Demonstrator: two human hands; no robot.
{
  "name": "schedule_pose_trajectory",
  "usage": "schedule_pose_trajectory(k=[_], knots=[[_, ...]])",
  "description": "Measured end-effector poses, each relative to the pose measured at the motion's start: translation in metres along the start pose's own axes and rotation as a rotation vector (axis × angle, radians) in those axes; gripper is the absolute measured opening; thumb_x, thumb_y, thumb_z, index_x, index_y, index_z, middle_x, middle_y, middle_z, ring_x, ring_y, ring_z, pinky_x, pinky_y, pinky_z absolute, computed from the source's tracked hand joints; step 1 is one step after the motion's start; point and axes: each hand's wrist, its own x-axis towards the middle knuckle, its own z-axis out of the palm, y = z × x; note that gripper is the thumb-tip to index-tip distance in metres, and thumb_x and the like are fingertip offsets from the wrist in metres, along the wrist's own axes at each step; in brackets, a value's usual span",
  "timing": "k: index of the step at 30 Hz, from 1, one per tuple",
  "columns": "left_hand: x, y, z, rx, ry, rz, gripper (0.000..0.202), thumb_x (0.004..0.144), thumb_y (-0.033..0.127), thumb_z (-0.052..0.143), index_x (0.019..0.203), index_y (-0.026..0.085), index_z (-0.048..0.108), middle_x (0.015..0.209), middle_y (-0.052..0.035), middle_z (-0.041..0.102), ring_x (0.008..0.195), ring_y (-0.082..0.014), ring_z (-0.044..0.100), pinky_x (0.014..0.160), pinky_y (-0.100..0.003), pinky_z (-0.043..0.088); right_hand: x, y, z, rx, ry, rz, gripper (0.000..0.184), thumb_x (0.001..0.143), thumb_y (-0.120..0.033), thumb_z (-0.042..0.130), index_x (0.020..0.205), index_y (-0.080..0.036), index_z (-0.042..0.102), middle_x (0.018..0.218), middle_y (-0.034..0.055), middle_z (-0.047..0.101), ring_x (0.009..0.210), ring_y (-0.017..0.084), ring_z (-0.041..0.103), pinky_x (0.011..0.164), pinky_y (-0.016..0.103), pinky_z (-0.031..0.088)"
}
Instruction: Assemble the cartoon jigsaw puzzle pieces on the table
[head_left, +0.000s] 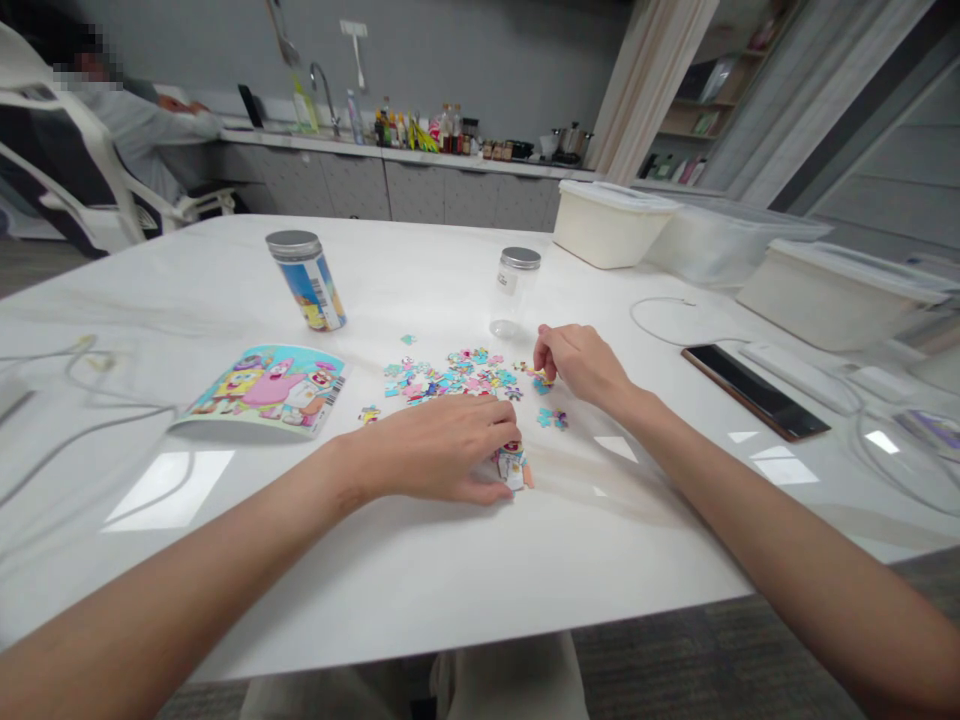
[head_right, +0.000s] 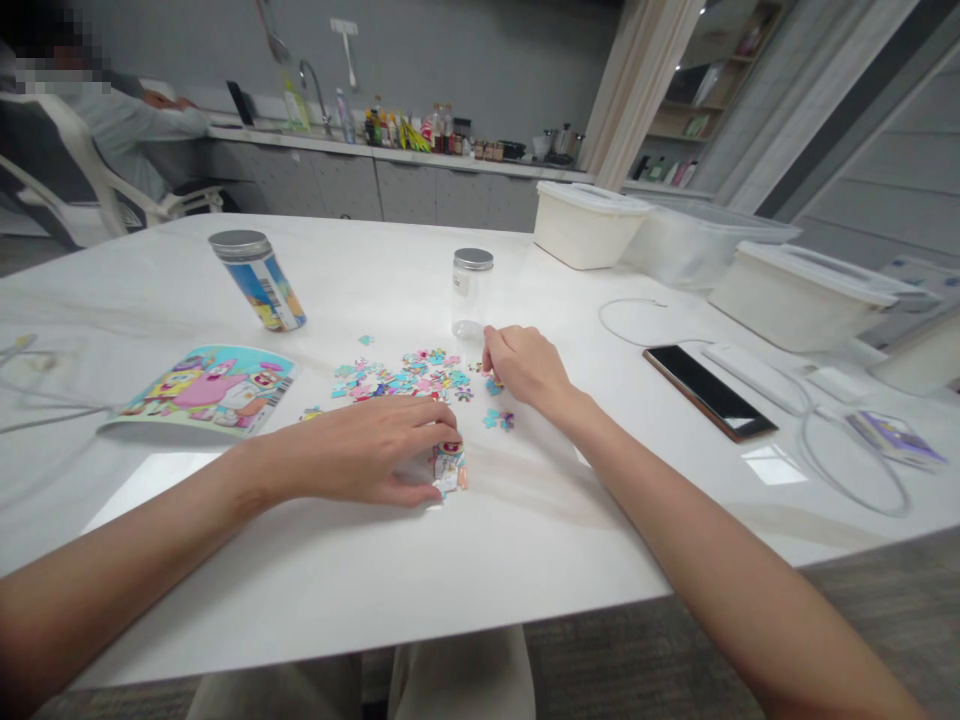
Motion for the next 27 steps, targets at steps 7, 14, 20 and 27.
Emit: schedule_pose_trajectory(k=[7, 14, 20, 27], knots=[[-0.004, -0.004, -0.004, -0.002, 0.005, -0.004, 0.033, 0.084, 0.037, 0.065, 0.108, 0.016, 0.057, 0.113, -0.0107, 0.061, 0.096, -0.0225, 0.059, 0.083, -0.033, 0.046, 0.002, 0.002, -0.003, 0.029, 0.029, 0.084, 0.050, 0.093, -0.032, 0.030, 0.055, -0.019, 0.060, 0.057, 0.0029, 0.063, 0.061, 0.017, 0.055, 0.062, 0.028, 0.033], [-0.003, -0.003, -0.002, 0.008, -0.003, 0.006, 0.026, 0.087, 0.033, 0.060, 0.107, 0.017, 0.057, 0.105, -0.0087, 0.063, 0.092, -0.0210, 0.060, 0.082, -0.033, 0.046, 0.004, 0.004, 0.001, 0.019, -0.031, 0.073, 0.050, 0.094, -0.032, 0.030, 0.059, -0.018, 0.063, 0.058, 0.0029, 0.064, 0.061, 0.016, 0.056, 0.063, 0.027, 0.034], [-0.001, -0.001, -0.005, 0.022, -0.017, 0.037, 0.031, 0.090, 0.040, 0.058, 0.110, 0.016, 0.057, 0.108, -0.0088, 0.062, 0.096, -0.0207, 0.059, 0.083, -0.031, 0.046, 0.003, 0.005, 0.000, 0.032, -0.066, 0.051, 0.050, 0.094, -0.034, 0.029, 0.061, -0.018, 0.063, 0.057, 0.0027, 0.064, 0.059, 0.016, 0.056, 0.063, 0.026, 0.036], [-0.025, -0.052, -0.032, 0.314, -0.004, -0.235, 0.037, 0.101, 0.032, 0.030, 0.099, 0.015, 0.062, 0.096, -0.0106, 0.066, 0.090, -0.0233, 0.060, 0.083, -0.037, 0.044, 0.003, 0.004, 0.007, 0.002, -0.042, -0.189, 0.032, 0.092, -0.026, 0.034, 0.082, -0.017, 0.064, 0.084, 0.0056, 0.067, 0.078, 0.018, 0.061, 0.074, 0.028, 0.043]])
